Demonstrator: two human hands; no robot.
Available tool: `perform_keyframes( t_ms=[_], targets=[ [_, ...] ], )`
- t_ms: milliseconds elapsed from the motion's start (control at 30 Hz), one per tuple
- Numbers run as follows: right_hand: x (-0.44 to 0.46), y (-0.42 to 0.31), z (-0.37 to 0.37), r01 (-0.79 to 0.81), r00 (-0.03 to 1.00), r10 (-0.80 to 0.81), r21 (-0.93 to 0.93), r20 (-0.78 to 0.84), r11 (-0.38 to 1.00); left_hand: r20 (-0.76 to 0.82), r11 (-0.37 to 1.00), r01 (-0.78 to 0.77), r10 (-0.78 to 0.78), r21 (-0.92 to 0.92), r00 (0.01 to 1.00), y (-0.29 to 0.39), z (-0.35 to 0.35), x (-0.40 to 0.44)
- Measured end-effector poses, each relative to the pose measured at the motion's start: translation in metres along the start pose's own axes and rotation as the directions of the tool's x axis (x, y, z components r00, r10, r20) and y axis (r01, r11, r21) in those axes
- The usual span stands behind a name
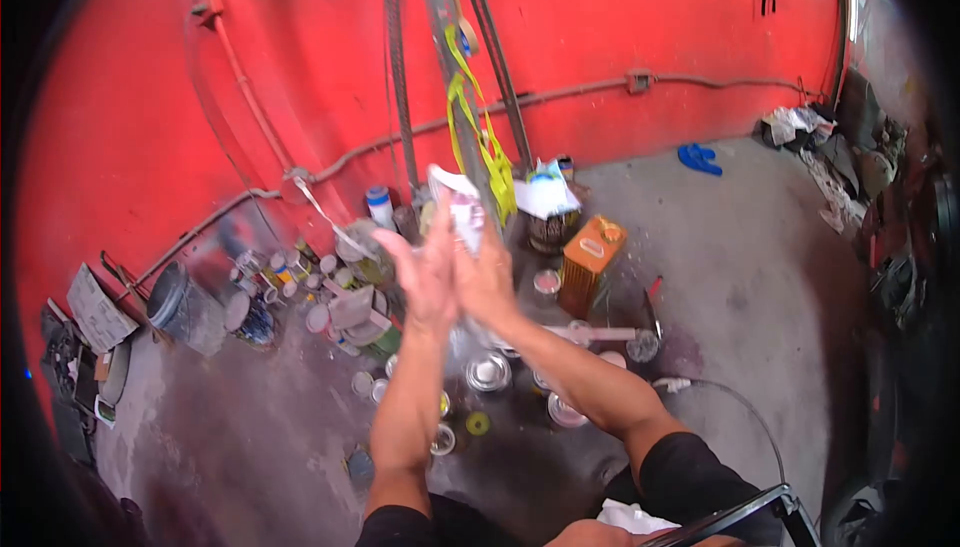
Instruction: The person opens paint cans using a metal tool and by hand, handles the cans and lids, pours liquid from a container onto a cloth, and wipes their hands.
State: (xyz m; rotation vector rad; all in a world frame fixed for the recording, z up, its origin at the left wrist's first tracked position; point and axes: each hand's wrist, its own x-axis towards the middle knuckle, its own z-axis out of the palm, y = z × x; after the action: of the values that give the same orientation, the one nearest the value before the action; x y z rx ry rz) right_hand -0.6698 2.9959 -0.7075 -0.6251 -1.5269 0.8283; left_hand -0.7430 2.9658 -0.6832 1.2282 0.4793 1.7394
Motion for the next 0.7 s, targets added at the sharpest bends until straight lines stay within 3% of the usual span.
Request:
perform_keyframes(
  t_ms=[67,133,167,200,233,367,400,433,467,500,533,567,600,633,667,700],
  targets=[
    [-0.023,-0.015,0.003,-0.034,0.980,0.008,0.129,0.197,0.991,-0.089,0.950,-0.084,0.116,0.300,0.989,0.018,-0.009,0.004],
    [-0.056,-0.016,0.021,0.255,0.952,-0.252,0.002,0.174,0.967,-0.196,0.995,-0.094,0.088,-0.018,0.977,0.026,-0.042,0.008],
    [-0.059,-0.017,0.021,0.228,0.960,-0.223,-0.010,0.170,0.974,-0.322,0.996,-0.081,0.087,0.033,0.943,0.034,-0.040,0.008],
    [-0.056,-0.019,0.020,0.246,0.934,-0.263,0.099,0.242,0.964,-0.440,0.994,-0.063,0.094,0.085,0.893,0.042,-0.038,0.009],
    [-0.053,-0.020,0.019,0.248,0.900,-0.307,0.215,0.309,0.945,-0.499,0.993,-0.119,0.098,-0.010,0.861,0.035,-0.050,0.011],
    [-0.015,-0.019,-0.010,0.562,0.778,-0.554,0.065,0.296,0.824,-0.311,0.973,0.191,-0.144,0.126,0.939,-0.023,-0.042,0.004],
    [-0.007,-0.018,-0.019,0.623,0.747,-0.573,-0.051,0.337,0.781,-0.232,0.961,0.234,-0.196,0.148,0.953,-0.036,-0.031,0.002],
    [0.002,-0.009,-0.023,0.638,0.734,-0.629,0.057,0.255,0.768,-0.150,0.954,0.254,-0.231,0.161,0.961,-0.048,-0.019,-0.001],
    [-0.004,-0.009,-0.031,0.298,0.927,-0.327,0.168,0.183,0.939,-0.061,0.953,0.259,-0.252,0.157,0.966,-0.062,-0.005,-0.002],
    [-0.006,-0.030,-0.049,0.131,0.974,-0.143,0.080,0.173,0.988,0.008,0.958,0.256,-0.259,0.131,0.966,-0.071,0.009,-0.001],
    [-0.003,0.011,-0.066,0.255,0.967,-0.242,-0.257,0.082,0.932,0.059,0.963,0.250,-0.257,0.103,0.965,-0.079,0.022,-0.004],
    [0.025,0.028,-0.097,0.163,0.980,-0.155,-0.057,0.122,0.985,0.077,0.970,0.237,-0.241,0.060,0.967,-0.082,0.035,-0.006],
    [0.051,0.057,-0.139,0.685,0.684,-0.677,-0.557,0.271,0.469,0.151,0.814,-0.268,0.222,0.516,0.963,-0.138,0.034,-0.002],
    [0.060,0.065,-0.152,0.376,0.905,-0.418,-0.309,-0.081,0.874,0.045,0.989,-0.002,-0.004,0.151,0.999,-0.113,0.055,-0.003],
    [0.069,0.065,-0.168,0.283,0.939,-0.318,-0.228,-0.134,0.932,0.055,0.930,0.251,-0.245,-0.268,0.968,-0.089,0.080,-0.003],
    [0.077,0.056,-0.179,0.190,0.959,-0.215,-0.148,-0.183,0.971,0.052,0.939,0.227,-0.221,-0.260,0.974,-0.083,0.081,-0.008]
  ],
)
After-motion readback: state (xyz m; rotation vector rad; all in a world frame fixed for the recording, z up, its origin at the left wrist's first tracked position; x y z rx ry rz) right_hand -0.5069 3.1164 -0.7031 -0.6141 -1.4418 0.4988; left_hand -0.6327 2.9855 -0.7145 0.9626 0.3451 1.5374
